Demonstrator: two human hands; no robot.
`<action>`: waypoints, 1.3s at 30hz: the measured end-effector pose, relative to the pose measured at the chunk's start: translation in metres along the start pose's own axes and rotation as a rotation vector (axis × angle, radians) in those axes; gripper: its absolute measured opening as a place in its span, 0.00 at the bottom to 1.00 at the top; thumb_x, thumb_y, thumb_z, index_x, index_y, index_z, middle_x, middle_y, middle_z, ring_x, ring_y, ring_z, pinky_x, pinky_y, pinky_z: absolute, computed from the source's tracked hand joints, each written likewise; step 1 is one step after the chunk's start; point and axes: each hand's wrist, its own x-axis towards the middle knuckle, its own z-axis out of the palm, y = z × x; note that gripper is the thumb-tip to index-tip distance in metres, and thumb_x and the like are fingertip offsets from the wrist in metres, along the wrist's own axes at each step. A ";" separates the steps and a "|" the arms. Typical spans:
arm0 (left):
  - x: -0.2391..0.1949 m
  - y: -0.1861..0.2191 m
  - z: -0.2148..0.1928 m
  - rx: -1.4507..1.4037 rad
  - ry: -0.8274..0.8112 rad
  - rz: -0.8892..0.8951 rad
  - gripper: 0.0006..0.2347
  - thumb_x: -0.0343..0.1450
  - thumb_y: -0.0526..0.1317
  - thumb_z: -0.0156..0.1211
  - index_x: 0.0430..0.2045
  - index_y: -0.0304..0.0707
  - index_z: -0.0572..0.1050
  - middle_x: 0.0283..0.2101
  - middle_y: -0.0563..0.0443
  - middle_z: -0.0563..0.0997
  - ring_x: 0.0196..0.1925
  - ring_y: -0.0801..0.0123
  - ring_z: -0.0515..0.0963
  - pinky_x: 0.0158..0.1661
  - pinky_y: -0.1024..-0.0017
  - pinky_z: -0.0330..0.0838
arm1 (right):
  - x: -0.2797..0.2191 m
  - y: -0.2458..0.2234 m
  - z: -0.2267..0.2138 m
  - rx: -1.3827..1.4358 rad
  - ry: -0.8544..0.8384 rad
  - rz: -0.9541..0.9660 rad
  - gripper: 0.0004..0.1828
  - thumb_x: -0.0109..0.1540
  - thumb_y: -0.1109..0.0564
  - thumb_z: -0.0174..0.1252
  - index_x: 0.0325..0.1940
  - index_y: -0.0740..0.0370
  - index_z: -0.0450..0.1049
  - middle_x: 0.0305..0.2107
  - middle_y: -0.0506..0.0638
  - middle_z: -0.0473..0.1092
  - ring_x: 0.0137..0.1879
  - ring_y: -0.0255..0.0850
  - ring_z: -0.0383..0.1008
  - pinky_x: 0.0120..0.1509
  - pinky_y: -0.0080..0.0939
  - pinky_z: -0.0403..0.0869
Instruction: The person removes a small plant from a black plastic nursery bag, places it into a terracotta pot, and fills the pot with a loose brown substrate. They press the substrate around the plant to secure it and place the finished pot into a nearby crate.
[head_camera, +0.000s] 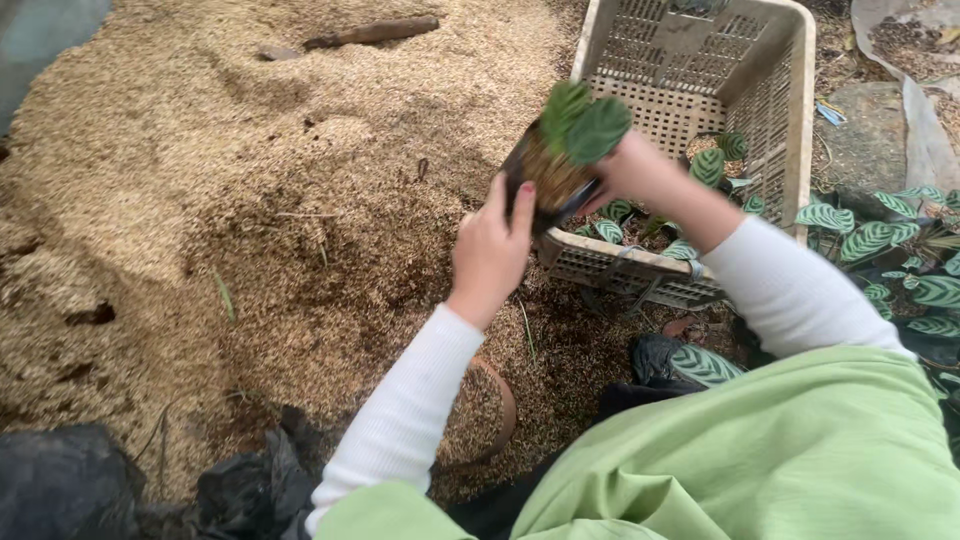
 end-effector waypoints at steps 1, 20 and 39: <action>0.016 0.004 0.018 0.023 -0.005 0.033 0.29 0.78 0.57 0.33 0.66 0.33 0.65 0.41 0.45 0.85 0.44 0.54 0.81 0.43 0.59 0.77 | 0.001 0.020 -0.017 0.140 0.046 0.260 0.22 0.58 0.40 0.53 0.48 0.54 0.74 0.43 0.48 0.77 0.42 0.44 0.83 0.47 0.38 0.82; 0.073 -0.055 0.161 0.290 0.043 0.115 0.38 0.65 0.29 0.49 0.74 0.54 0.51 0.79 0.48 0.47 0.79 0.35 0.38 0.69 0.27 0.33 | -0.007 0.347 0.091 0.560 0.812 1.446 0.12 0.65 0.64 0.53 0.52 0.74 0.70 0.52 0.64 0.69 0.52 0.62 0.78 0.41 0.64 0.83; 0.068 -0.062 0.170 0.258 0.055 0.153 0.31 0.65 0.29 0.49 0.68 0.45 0.64 0.75 0.41 0.55 0.78 0.33 0.45 0.70 0.32 0.41 | -0.040 0.395 0.142 -0.337 -0.213 1.244 0.22 0.66 0.55 0.60 0.57 0.78 0.75 0.54 0.72 0.73 0.60 0.62 0.74 0.65 0.49 0.72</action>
